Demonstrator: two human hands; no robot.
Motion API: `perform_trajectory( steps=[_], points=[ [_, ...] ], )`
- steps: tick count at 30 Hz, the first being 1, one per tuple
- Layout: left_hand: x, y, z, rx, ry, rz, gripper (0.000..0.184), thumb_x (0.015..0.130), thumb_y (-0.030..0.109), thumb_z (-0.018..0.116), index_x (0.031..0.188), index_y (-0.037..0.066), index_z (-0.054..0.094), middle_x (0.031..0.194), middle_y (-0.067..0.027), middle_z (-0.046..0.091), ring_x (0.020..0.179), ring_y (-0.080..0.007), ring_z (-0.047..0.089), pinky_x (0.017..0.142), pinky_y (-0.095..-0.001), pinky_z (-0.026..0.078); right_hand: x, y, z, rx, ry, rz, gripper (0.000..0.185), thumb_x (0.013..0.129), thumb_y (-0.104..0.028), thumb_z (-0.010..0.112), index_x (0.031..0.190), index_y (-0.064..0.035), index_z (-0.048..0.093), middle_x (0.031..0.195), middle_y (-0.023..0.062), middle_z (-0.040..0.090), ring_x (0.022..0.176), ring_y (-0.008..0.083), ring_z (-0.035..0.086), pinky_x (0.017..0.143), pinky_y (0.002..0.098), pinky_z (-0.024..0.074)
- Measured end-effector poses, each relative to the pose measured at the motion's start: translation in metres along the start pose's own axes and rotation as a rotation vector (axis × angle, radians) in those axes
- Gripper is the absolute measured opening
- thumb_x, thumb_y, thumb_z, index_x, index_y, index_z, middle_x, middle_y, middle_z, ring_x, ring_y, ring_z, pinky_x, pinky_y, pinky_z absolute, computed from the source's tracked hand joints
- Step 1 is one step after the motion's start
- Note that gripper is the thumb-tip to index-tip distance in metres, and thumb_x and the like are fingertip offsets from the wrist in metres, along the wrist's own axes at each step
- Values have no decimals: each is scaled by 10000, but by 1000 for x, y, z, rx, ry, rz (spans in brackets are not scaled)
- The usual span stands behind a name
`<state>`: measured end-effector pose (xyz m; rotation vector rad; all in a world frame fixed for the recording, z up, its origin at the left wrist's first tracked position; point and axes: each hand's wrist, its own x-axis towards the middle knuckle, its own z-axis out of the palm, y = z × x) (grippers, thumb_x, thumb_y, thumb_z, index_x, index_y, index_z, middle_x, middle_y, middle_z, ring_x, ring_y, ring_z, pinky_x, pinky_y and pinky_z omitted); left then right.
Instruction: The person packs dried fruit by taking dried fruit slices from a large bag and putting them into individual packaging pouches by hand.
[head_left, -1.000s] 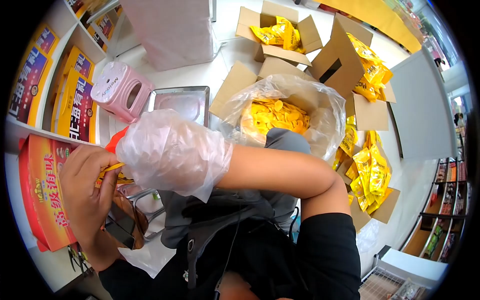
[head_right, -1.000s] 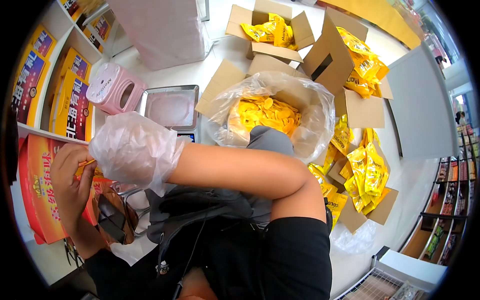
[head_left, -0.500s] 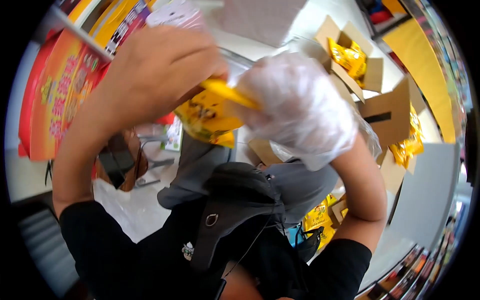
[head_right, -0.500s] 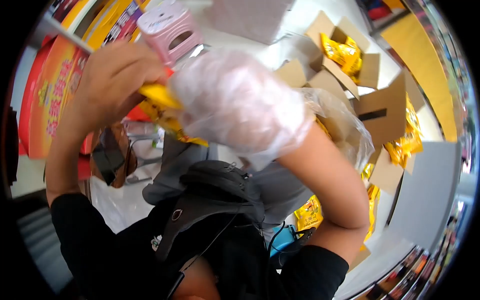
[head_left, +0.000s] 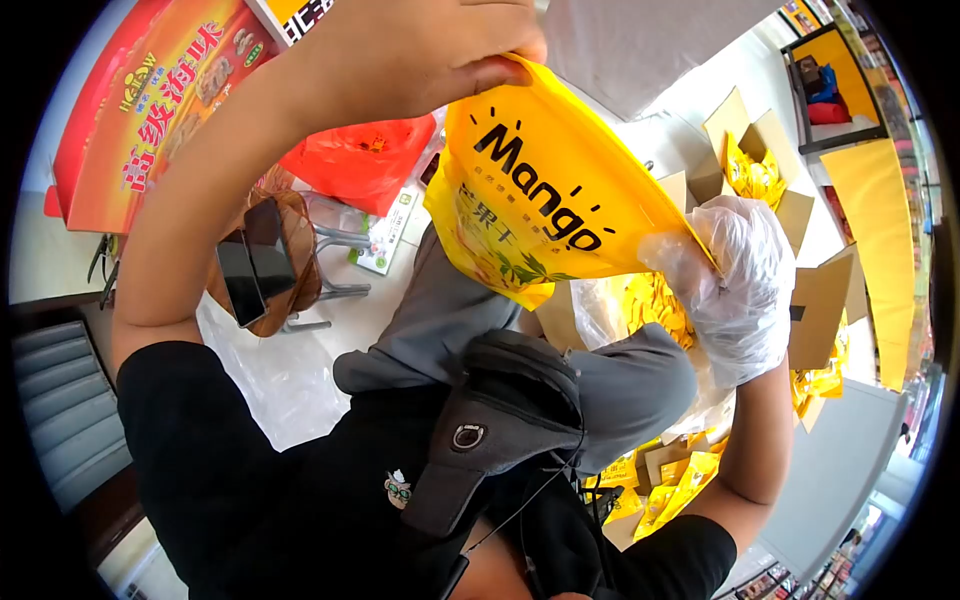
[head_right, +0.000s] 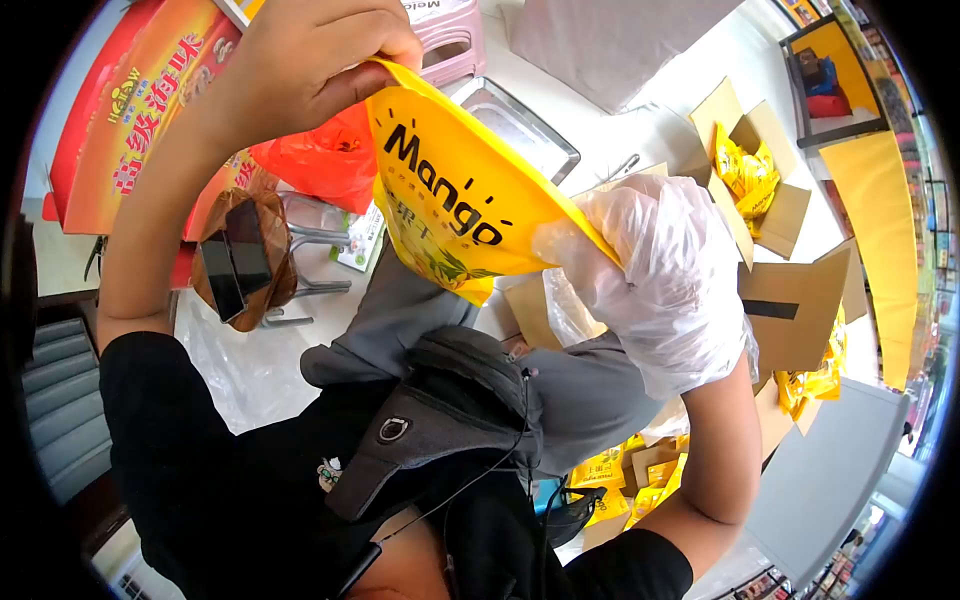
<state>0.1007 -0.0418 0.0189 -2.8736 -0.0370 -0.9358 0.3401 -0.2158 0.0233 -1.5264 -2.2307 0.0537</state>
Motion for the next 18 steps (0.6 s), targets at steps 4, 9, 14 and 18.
perform_trajectory(
  steps=[4,9,14,18],
  points=[
    [-17,-22,8,22,-17,-102,187,824,255,690,779,86,625,786,-68,639,676,-235,616,608,-332,485,6,11,12,-108,157,-91,259,701,-250,747,602,-63,597,602,131,545,577,329,551,562,435,424],
    [-32,-42,26,-83,-47,-202,123,820,104,668,892,26,608,878,-107,619,814,-297,606,705,-341,471,24,31,14,-61,125,-16,168,759,-195,699,712,-44,642,667,135,590,609,328,569,571,409,452],
    [-116,-129,41,1,-27,-800,133,872,116,612,929,-1,636,842,-133,663,781,-255,644,698,-356,499,3,138,-6,-148,427,89,163,817,-94,661,979,-81,665,803,86,640,667,204,593,620,329,482],
    [-240,-151,81,-197,-633,-1148,193,873,138,618,962,-19,688,893,-171,701,820,-240,672,769,-369,519,-53,282,-89,-780,343,361,366,787,-45,616,1153,-62,608,750,102,606,694,277,567,647,399,468]
  ],
)
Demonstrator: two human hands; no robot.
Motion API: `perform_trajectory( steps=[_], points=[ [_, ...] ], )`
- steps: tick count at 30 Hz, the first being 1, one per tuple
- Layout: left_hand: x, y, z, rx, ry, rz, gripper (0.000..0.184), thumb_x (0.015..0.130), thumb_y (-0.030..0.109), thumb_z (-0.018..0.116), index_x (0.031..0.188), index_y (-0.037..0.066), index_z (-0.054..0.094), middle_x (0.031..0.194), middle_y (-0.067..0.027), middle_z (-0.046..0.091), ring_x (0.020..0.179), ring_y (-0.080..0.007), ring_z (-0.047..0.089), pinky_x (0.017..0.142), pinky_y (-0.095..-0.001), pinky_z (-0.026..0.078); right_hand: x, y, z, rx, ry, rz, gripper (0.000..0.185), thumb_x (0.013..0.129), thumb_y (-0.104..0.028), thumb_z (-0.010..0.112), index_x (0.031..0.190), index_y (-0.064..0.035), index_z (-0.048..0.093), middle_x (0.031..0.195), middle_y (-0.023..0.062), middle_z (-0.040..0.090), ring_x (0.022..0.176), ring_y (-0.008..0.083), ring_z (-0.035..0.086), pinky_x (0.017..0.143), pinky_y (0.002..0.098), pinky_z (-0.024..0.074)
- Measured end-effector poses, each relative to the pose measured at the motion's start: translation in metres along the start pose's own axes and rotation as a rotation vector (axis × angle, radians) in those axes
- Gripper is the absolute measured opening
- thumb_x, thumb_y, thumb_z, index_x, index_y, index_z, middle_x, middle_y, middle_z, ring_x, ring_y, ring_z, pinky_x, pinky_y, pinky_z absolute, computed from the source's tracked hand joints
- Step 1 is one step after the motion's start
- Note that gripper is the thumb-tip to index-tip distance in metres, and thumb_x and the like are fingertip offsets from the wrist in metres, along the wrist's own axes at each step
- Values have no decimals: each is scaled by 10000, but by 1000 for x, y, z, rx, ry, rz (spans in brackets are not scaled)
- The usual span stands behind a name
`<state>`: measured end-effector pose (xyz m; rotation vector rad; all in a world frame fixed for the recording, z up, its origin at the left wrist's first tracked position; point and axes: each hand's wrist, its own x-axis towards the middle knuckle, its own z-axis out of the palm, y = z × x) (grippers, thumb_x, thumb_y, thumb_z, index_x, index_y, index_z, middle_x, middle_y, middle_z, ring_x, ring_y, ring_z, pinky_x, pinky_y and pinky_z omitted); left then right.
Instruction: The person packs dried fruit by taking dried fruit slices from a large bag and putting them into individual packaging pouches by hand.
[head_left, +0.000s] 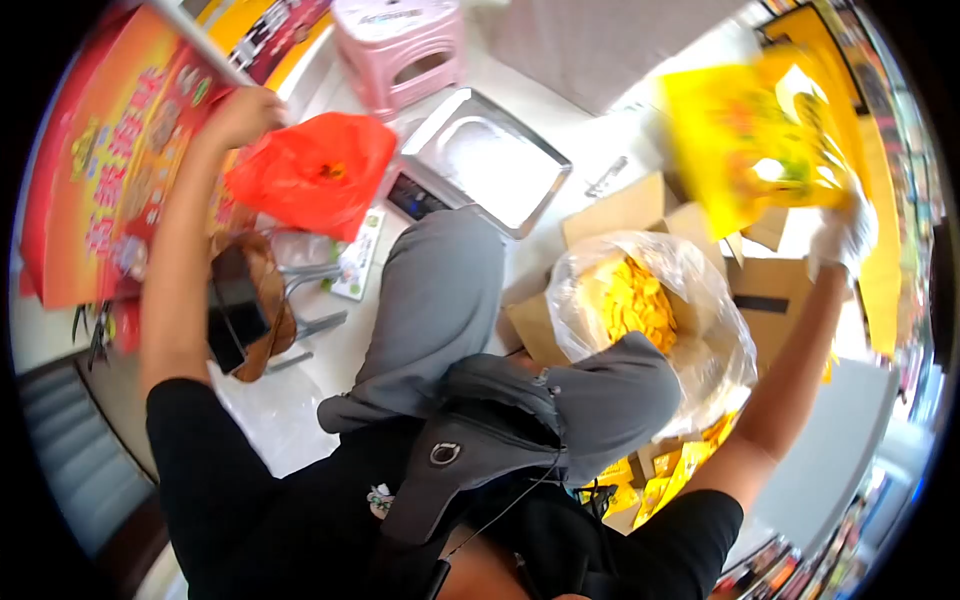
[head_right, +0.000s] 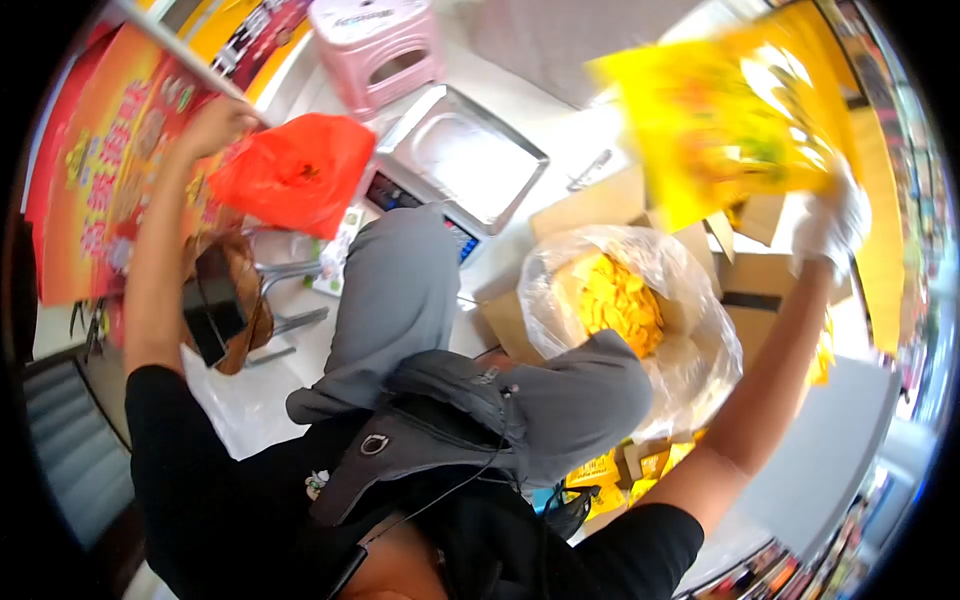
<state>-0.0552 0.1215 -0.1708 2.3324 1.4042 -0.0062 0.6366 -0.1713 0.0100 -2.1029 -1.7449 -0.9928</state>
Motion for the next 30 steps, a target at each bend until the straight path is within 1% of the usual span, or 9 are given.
perform_trajectory(
  steps=[3,5,7,11,16,22,26,29,30],
  points=[
    [12,-3,93,-220,-169,101,189,853,114,633,981,-9,696,948,-152,711,858,-213,674,804,-359,513,-55,92,64,1087,-5,1125,454,835,-496,670,987,-75,596,702,17,508,629,148,491,565,309,403],
    [26,-1,154,-104,-211,28,188,827,85,598,959,11,709,981,-203,689,887,-292,685,782,-385,521,-105,75,77,863,-215,1444,481,822,-532,671,993,-89,592,728,1,501,633,133,487,573,291,403],
    [29,-1,211,333,-255,-206,230,787,104,608,984,59,718,1032,-204,679,960,-340,673,787,-423,531,-136,17,79,757,-262,1424,436,832,-495,670,1013,-105,599,775,-21,502,669,123,495,601,273,398],
    [29,5,276,358,-804,-436,354,907,312,489,1178,164,664,1283,-72,605,1192,-250,569,1001,-430,427,-174,-43,82,872,-450,1358,469,848,-453,649,1172,-118,598,878,-14,563,734,120,506,643,263,398],
    [-1,14,305,399,-622,-510,371,905,282,491,1221,143,626,1341,-76,561,1214,-236,545,1013,-452,382,-201,-68,79,784,-564,1156,515,861,-401,654,1280,-112,575,1007,25,630,764,119,573,651,260,422],
    [-4,15,280,300,255,-627,286,869,225,525,1062,89,686,1145,-128,629,1098,-276,592,931,-443,440,-203,-83,69,916,-613,1183,422,883,-338,630,1242,-118,598,989,24,637,756,116,581,623,249,437],
    [-11,2,282,81,-108,-767,289,875,219,519,1066,73,680,1148,-138,626,1105,-281,586,897,-454,467,-207,-98,73,928,-697,1137,394,880,-294,638,1207,-77,601,923,55,621,747,147,580,612,294,511],
    [-20,-13,314,304,144,-405,267,878,206,522,1041,74,688,1177,-147,636,1107,-292,602,876,-421,499,-209,-98,75,988,-676,1149,354,896,-252,617,1203,-78,603,891,50,610,729,147,570,608,289,508],
    [-18,-20,318,314,-183,-359,268,878,197,528,1057,76,687,1206,-155,625,1125,-307,596,884,-421,501,-209,-99,74,991,-677,1162,327,908,-228,599,1200,-81,607,870,52,601,716,149,563,608,291,510]
  ],
)
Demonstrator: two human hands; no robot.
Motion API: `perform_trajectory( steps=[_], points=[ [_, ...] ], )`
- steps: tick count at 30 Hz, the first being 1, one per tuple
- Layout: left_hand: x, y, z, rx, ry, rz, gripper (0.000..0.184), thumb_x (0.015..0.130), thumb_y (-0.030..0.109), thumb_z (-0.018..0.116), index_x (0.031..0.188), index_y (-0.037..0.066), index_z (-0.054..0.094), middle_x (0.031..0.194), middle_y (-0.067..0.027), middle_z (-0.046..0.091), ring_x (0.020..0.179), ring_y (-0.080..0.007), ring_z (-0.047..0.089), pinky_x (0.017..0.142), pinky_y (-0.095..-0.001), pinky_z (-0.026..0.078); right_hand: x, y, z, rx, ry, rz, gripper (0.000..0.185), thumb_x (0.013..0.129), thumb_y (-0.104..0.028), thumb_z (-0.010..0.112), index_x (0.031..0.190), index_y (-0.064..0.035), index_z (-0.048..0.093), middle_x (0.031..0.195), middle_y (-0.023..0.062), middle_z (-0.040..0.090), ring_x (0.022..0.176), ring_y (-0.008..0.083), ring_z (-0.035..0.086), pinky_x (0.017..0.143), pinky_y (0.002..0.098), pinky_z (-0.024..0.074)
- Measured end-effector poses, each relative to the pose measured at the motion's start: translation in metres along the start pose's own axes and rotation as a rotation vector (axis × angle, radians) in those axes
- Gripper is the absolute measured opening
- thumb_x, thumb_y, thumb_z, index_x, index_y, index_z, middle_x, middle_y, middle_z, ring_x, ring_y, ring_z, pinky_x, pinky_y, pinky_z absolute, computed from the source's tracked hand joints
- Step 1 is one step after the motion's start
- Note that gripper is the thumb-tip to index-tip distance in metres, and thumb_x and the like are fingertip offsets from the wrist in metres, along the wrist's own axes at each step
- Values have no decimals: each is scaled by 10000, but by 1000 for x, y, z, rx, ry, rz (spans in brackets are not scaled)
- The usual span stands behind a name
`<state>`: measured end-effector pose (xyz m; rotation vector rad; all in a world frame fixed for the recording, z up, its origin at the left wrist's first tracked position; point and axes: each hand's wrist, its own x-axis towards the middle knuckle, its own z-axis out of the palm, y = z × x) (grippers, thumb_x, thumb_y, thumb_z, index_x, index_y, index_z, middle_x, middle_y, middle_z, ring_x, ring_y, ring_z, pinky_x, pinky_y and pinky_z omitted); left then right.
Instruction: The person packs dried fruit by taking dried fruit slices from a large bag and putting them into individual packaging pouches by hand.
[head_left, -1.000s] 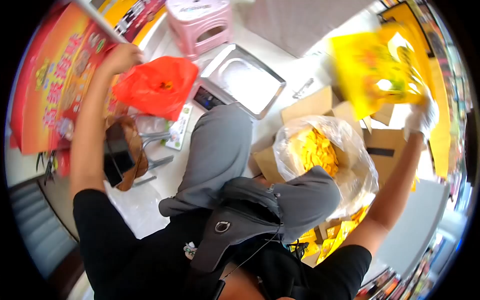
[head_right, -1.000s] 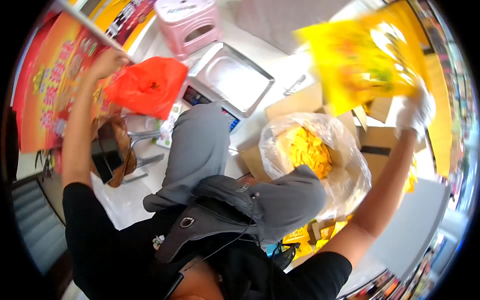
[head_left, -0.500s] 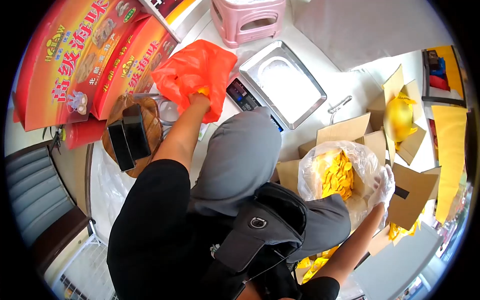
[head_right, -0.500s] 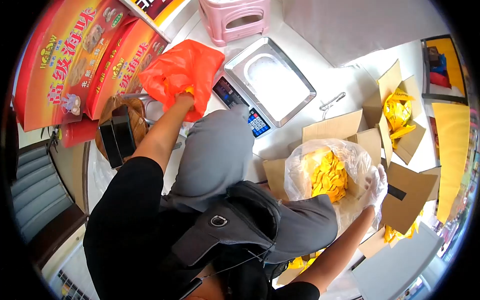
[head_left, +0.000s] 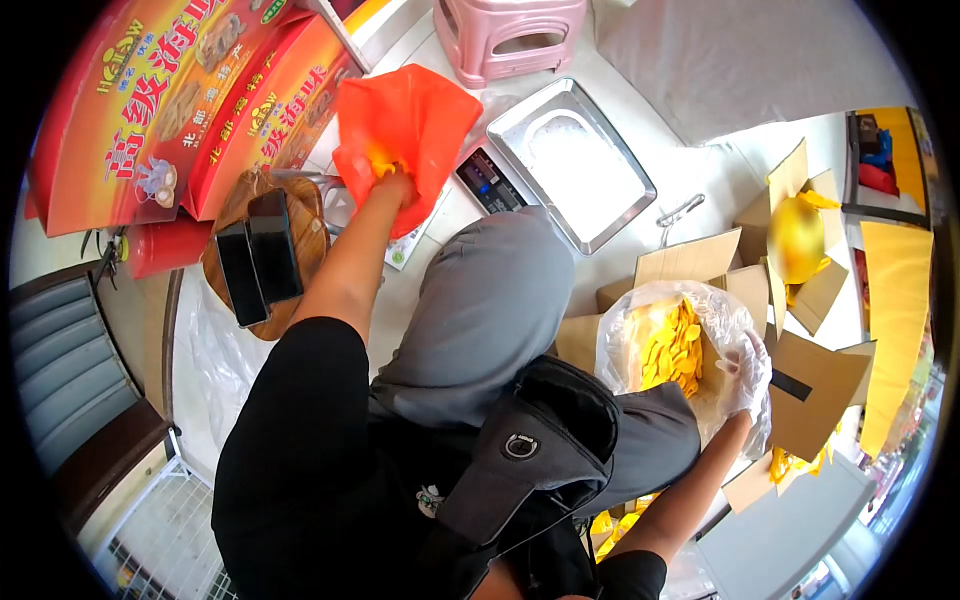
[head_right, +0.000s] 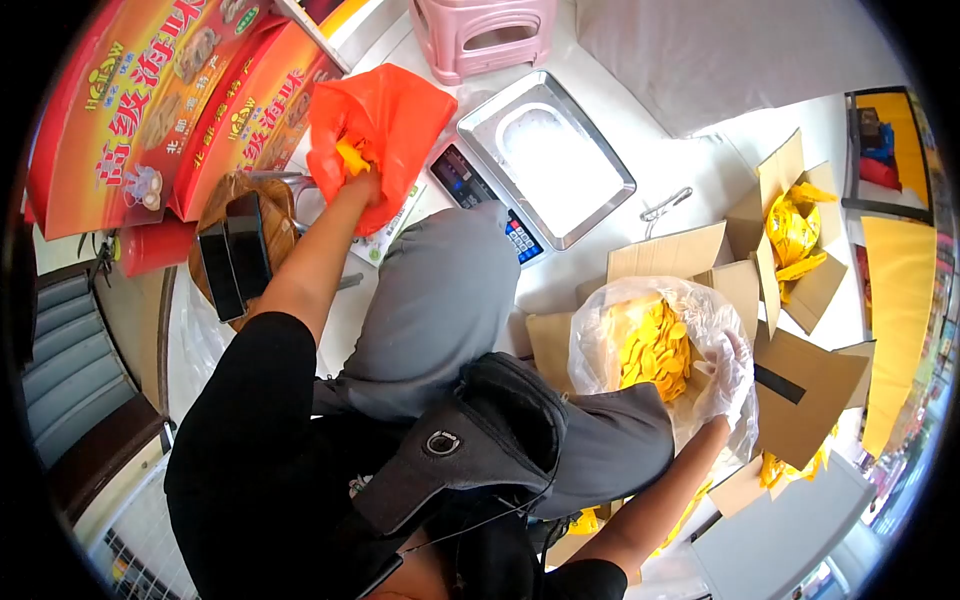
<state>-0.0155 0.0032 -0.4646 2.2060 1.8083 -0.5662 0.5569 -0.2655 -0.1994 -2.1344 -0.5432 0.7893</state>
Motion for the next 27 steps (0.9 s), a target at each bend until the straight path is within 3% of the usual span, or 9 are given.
perform_trajectory(
  steps=[2,7,9,13,19,22,27],
  points=[
    [2,-4,10,70,-306,99,270,878,188,535,1073,78,686,1236,-163,614,1144,-322,590,891,-421,503,0,6,-3,5,-2,-5,328,907,-230,598,1202,-85,603,866,54,600,716,151,564,607,291,510],
    [9,-6,16,-3,-225,-132,280,892,182,524,1092,69,684,1226,-142,620,1129,-295,603,897,-420,502,-1,9,-4,11,-12,6,390,872,-282,634,1208,-95,572,896,57,613,724,166,586,616,301,505],
    [13,4,2,-8,-166,-171,271,890,178,526,1080,73,688,1202,-136,630,1107,-292,612,876,-415,508,-9,7,0,54,1,-4,392,881,-238,603,1213,-32,573,829,65,638,710,160,623,612,286,522],
    [11,15,0,18,-103,-260,255,886,169,530,1057,79,697,1155,-124,648,1064,-284,630,836,-405,520,-17,7,2,42,0,-25,400,881,-246,603,1209,-18,574,843,78,653,720,166,641,611,287,522],
    [7,12,16,44,-258,-89,234,879,157,536,1021,89,710,1083,-106,676,999,-273,657,775,-389,538,-12,19,-19,60,-55,-50,451,863,-279,630,1231,-28,559,872,87,659,718,177,639,613,293,521],
    [10,11,-19,96,-163,-4,225,876,150,539,1003,94,716,1047,-97,690,966,-267,670,745,-381,547,-16,15,-16,61,-10,-19,444,863,-274,626,1236,-44,558,865,80,653,723,170,632,625,295,516],
    [-17,-20,-142,129,148,-115,217,875,125,533,972,89,724,997,-103,707,931,-264,688,713,-383,561,-24,-1,-12,99,-39,-118,415,863,-290,625,1195,-44,592,858,67,637,700,157,612,648,281,498]
  ],
)
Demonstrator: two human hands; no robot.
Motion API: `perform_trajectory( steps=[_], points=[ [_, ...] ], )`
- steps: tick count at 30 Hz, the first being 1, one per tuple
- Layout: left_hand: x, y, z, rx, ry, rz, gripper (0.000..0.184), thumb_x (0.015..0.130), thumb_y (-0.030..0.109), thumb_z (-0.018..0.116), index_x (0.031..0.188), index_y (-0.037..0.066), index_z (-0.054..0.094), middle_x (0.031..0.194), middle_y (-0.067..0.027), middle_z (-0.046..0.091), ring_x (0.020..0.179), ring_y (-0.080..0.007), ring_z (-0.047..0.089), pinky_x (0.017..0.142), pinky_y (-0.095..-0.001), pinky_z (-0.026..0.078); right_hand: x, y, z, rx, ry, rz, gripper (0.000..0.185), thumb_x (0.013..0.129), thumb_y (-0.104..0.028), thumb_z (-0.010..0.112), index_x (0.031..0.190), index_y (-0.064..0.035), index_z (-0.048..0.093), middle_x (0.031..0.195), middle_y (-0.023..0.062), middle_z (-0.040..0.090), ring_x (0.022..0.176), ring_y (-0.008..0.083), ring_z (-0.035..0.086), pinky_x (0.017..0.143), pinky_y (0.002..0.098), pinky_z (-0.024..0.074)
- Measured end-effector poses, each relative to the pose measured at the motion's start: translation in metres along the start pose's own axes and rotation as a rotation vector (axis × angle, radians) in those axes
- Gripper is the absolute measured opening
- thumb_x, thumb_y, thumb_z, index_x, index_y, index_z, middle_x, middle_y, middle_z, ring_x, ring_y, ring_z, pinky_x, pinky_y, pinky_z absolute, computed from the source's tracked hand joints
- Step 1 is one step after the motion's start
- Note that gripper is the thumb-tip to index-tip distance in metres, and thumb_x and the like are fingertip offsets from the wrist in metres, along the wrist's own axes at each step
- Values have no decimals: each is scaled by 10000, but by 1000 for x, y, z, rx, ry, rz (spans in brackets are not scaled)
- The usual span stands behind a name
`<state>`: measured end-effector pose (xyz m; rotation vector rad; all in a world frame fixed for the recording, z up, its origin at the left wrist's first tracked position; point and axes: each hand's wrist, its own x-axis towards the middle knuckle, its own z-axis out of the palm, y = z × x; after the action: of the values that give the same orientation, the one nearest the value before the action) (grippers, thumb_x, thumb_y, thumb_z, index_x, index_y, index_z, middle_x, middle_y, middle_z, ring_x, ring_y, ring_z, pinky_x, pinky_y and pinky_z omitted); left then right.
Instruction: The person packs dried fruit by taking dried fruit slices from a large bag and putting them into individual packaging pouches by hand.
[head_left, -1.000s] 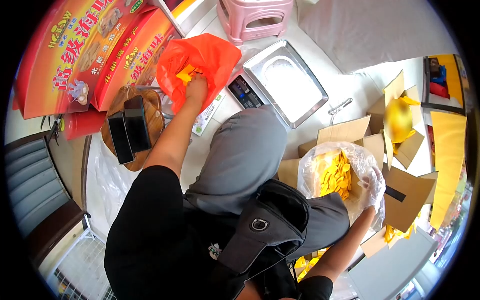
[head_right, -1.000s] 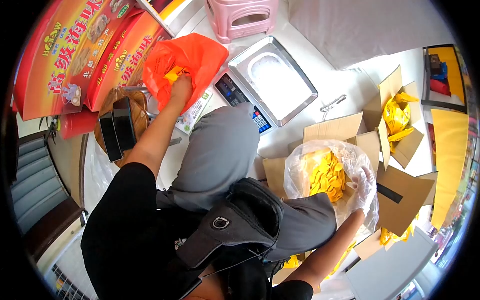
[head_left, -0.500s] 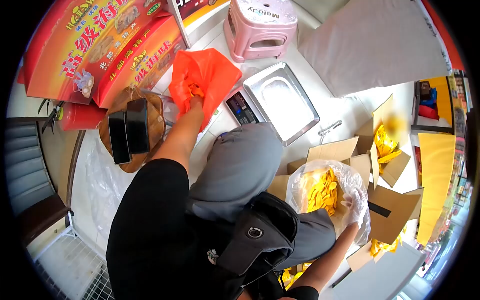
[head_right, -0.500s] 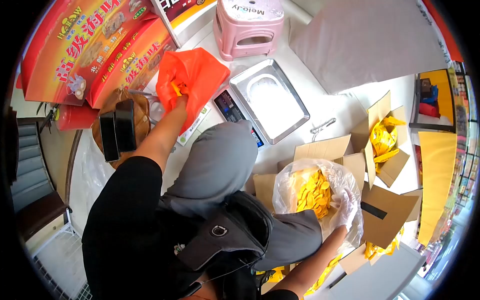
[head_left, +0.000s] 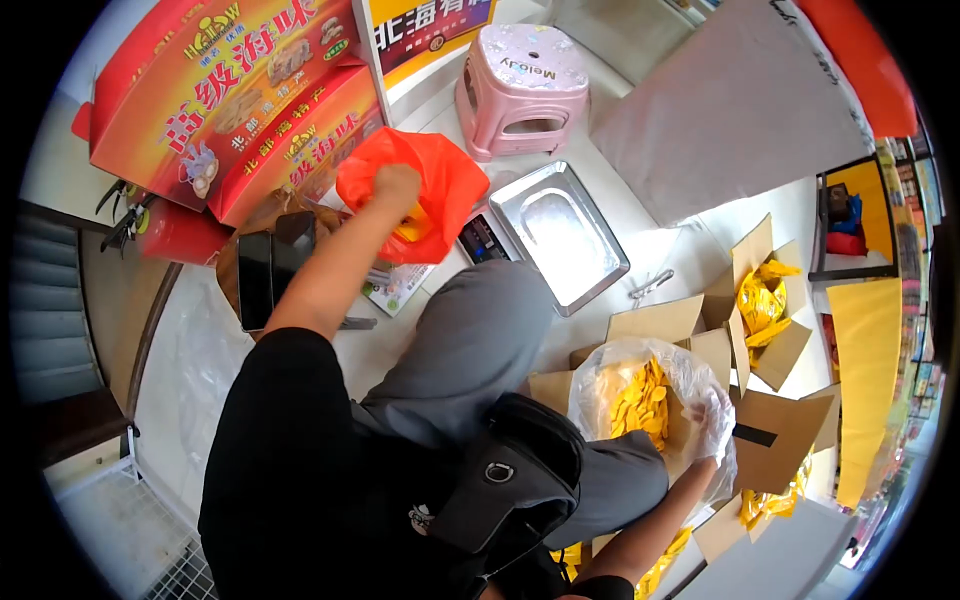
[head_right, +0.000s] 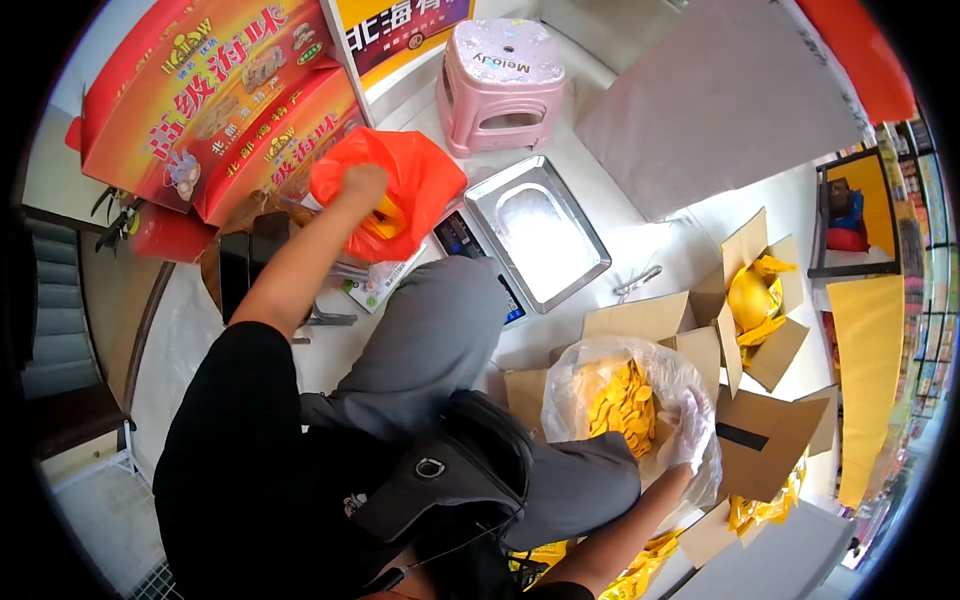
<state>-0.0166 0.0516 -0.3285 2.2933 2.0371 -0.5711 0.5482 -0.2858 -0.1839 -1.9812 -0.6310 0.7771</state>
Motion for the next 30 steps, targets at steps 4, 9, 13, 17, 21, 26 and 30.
perform_trajectory(
  steps=[4,9,13,17,21,26,30],
  points=[
    [-65,-55,-142,-43,256,54,208,837,95,540,968,48,696,899,-172,693,851,-321,688,703,-445,552,-21,-53,34,-77,-89,-237,397,870,-297,618,1158,-23,619,900,77,622,767,148,600,703,284,491],
    [-168,-31,-273,-421,684,456,112,894,138,585,964,61,628,807,-142,649,748,-271,660,664,-383,495,-56,-132,99,276,-562,-250,659,727,-16,715,1337,32,471,1221,131,583,1028,180,559,883,311,488],
    [-181,4,-314,-917,604,787,130,906,109,625,1010,30,619,751,1,592,648,-47,530,573,-221,429,-59,-157,164,-203,-510,-714,1158,609,-45,821,1523,-99,111,1459,238,371,1327,352,407,988,391,473],
    [-152,45,-310,-1378,439,803,143,938,134,602,1042,38,617,779,20,608,513,-12,421,462,-161,330,-38,-140,203,677,-762,-251,963,681,23,692,1496,-98,194,1463,192,348,1279,288,440,903,323,488],
    [-100,76,-272,-1432,475,640,192,929,151,620,1066,16,617,771,13,622,533,-14,442,473,-174,357,-35,-136,200,786,-788,-132,844,715,-56,689,1455,-93,286,1463,164,338,1151,188,523,939,329,445],
    [-82,112,-227,-1882,49,796,174,942,146,605,1052,13,597,750,14,604,469,-11,400,444,-153,331,-20,-108,229,1074,-1009,43,937,850,-669,524,1503,-88,187,1480,122,370,1213,197,522,1017,346,422],
    [-72,125,-219,-2037,38,800,177,943,170,605,1069,46,598,750,40,592,486,-11,406,446,-157,318,-25,-110,219,1132,-1195,164,777,862,-679,490,1346,-72,439,1268,98,597,1139,216,585,994,364,449]
  ],
)
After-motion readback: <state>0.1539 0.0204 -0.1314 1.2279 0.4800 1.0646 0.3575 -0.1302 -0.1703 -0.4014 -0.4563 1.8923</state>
